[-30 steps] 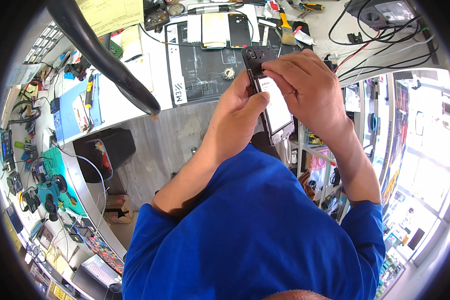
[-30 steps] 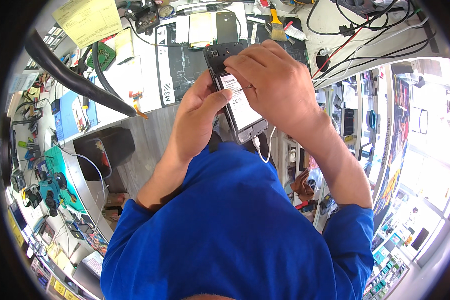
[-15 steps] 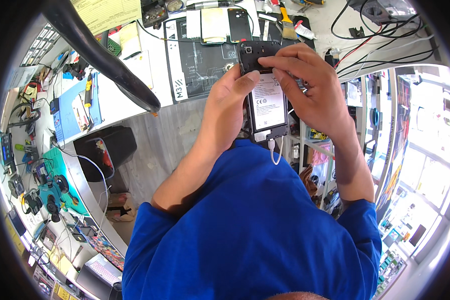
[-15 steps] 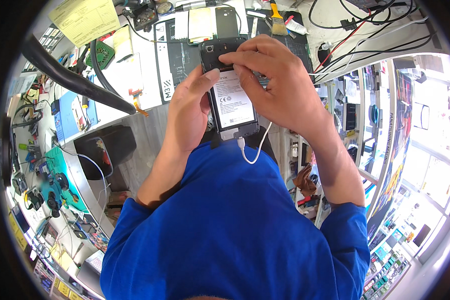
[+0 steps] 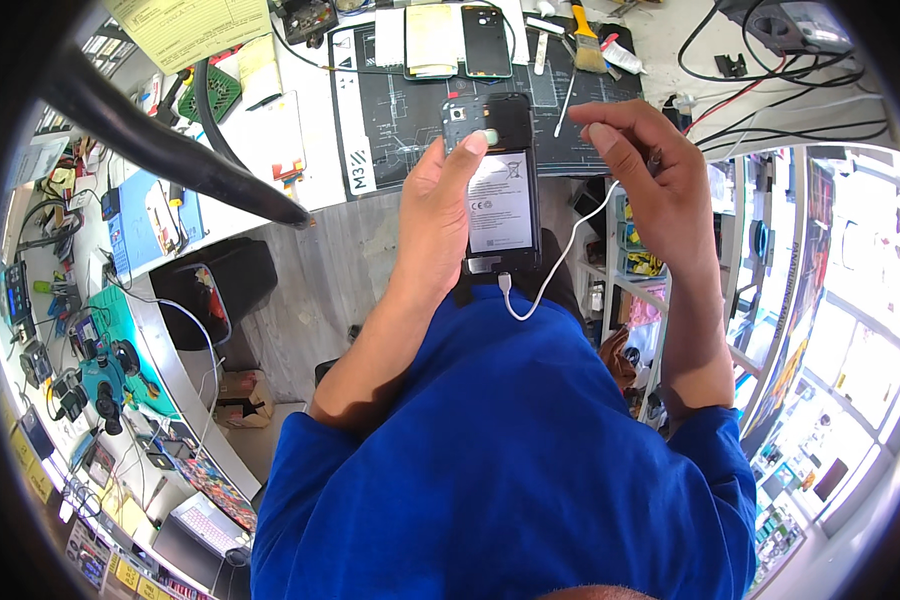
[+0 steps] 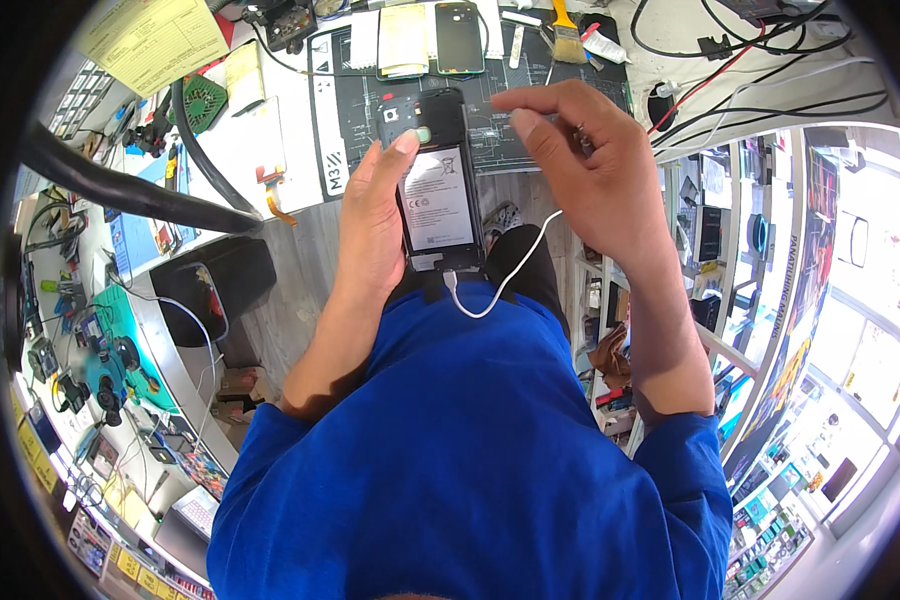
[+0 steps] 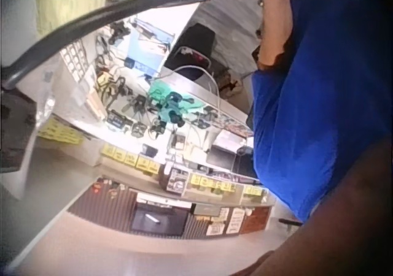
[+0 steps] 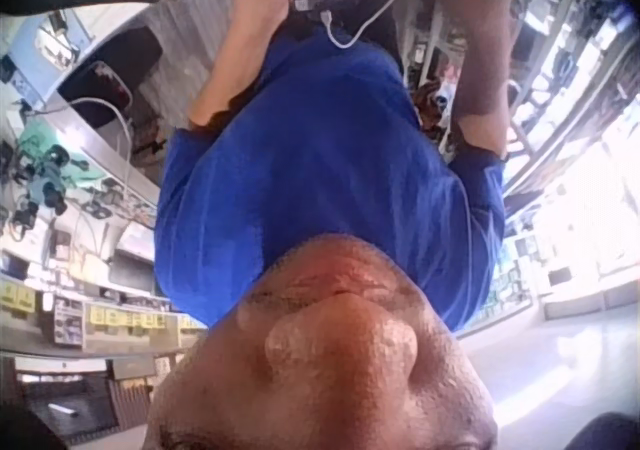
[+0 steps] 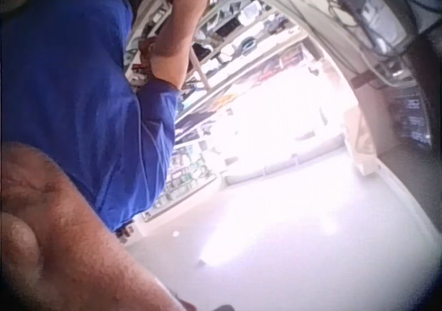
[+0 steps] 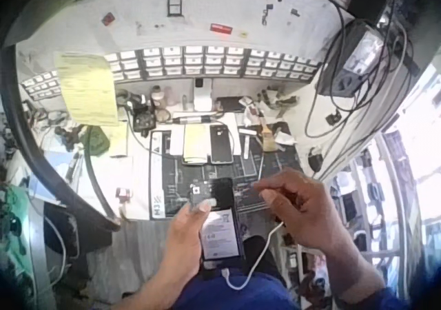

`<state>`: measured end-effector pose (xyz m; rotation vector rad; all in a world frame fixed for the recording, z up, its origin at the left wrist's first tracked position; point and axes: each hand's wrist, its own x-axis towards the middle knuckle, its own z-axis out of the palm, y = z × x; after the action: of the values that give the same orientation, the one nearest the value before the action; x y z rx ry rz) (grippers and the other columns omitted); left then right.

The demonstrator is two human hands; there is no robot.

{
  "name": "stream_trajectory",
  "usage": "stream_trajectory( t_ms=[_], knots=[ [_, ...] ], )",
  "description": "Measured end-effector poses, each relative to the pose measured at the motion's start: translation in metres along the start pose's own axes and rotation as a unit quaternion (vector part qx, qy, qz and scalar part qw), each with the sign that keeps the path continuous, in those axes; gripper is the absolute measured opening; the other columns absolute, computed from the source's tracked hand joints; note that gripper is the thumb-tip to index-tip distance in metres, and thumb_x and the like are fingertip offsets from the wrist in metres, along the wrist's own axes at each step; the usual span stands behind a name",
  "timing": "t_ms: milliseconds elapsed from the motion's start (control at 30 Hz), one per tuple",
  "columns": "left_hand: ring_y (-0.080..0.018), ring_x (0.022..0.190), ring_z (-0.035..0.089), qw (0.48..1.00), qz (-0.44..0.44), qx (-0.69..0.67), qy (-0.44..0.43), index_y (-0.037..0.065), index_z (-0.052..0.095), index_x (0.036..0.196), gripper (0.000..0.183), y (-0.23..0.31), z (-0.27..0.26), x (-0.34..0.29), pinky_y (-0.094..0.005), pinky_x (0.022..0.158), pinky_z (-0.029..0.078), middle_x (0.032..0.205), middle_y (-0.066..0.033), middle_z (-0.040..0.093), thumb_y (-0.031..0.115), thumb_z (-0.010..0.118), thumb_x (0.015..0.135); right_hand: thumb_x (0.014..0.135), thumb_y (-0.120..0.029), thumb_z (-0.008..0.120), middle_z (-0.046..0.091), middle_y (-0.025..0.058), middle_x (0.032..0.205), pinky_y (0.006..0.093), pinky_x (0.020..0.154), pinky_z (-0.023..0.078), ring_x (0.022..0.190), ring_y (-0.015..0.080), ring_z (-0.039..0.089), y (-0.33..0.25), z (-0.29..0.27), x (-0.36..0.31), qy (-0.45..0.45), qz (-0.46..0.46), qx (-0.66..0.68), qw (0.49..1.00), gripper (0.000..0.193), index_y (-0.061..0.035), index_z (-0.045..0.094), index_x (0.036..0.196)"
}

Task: The person disassembles a smartphone, removes the back cover, and manipulates internal components using a screwdriver and a prying tool. The person then reassembles the device and places it on the workbench.

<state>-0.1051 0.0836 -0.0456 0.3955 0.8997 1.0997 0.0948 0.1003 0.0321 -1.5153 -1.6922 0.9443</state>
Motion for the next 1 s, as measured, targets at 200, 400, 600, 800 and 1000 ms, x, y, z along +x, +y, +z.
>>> stream_trajectory(
  t_ms=[200, 400, 600, 800, 1000],
  knots=[
    [-0.0123, 0.103, 0.066, 0.994, 0.047, -0.043, 0.093, 0.005, 0.059, 0.131, 0.038, -0.027, -0.026, 0.001, -0.0294, 0.09, 0.053, 0.115, -0.004, 0.068, 0.03, 0.064, 0.103, 0.106, -0.023, 0.05, 0.051, -0.0036, 0.08, 0.0256, 0.061, 0.038, 0.069, 0.0044, 0.043, 0.063, -0.009, 0.026, -0.073, 0.096, 0.024, 0.992, 0.031, -0.0068, 0.067, 0.126],
    [-0.0213, 0.098, 0.072, 0.977, 0.114, -0.04, 0.176, 0.005, 0.054, 0.135, 0.041, -0.067, -0.035, -0.007, -0.0382, 0.085, 0.061, 0.123, -0.013, 0.069, 0.034, 0.052, 0.106, 0.102, -0.028, 0.054, 0.075, 0.0098, 0.094, 0.0325, 0.078, 0.054, 0.08, 0.0178, 0.068, 0.121, 0.036, 0.076, -0.217, 0.208, 0.066, 0.952, 0.036, -0.0071, 0.067, 0.128],
    [-0.0199, 0.098, 0.07, 0.961, 0.097, -0.083, 0.247, 0.004, 0.058, 0.136, 0.046, -0.098, -0.016, -0.018, -0.0365, 0.085, 0.059, 0.121, -0.0083, 0.07, 0.037, 0.053, 0.104, 0.099, -0.034, 0.061, 0.073, 0.0233, 0.108, 0.0445, 0.094, 0.054, 0.104, 0.0371, 0.069, 0.226, 0.095, 0.105, -0.208, -0.007, -0.127, 0.97, 0.038, -0.0022, 0.073, 0.117],
    [-0.0211, 0.099, 0.07, 0.941, 0.139, -0.089, 0.295, 0.003, 0.058, 0.136, 0.048, -0.111, -0.005, -0.029, -0.0377, 0.085, 0.06, 0.122, -0.0092, 0.069, 0.039, 0.053, 0.105, 0.095, -0.037, 0.068, 0.075, 0.0182, 0.11, 0.0408, 0.093, 0.054, 0.102, 0.0344, 0.071, 0.25, 0.11, 0.132, -0.247, 0.008, -0.074, 0.966, 0.037, -0.0059, 0.077, 0.113],
    [-0.0213, 0.1, 0.071, 0.918, 0.188, -0.074, 0.342, 0.003, 0.059, 0.135, 0.049, -0.119, -0.004, -0.038, -0.0372, 0.086, 0.06, 0.122, -0.0099, 0.07, 0.041, 0.054, 0.104, 0.093, -0.039, 0.071, 0.077, 0.0062, 0.095, 0.0329, 0.083, 0.053, 0.089, 0.0173, 0.069, 0.255, 0.117, 0.14, -0.287, 0.066, -0.029, 0.955, 0.034, -0.0092, 0.079, 0.109]
  ],
)
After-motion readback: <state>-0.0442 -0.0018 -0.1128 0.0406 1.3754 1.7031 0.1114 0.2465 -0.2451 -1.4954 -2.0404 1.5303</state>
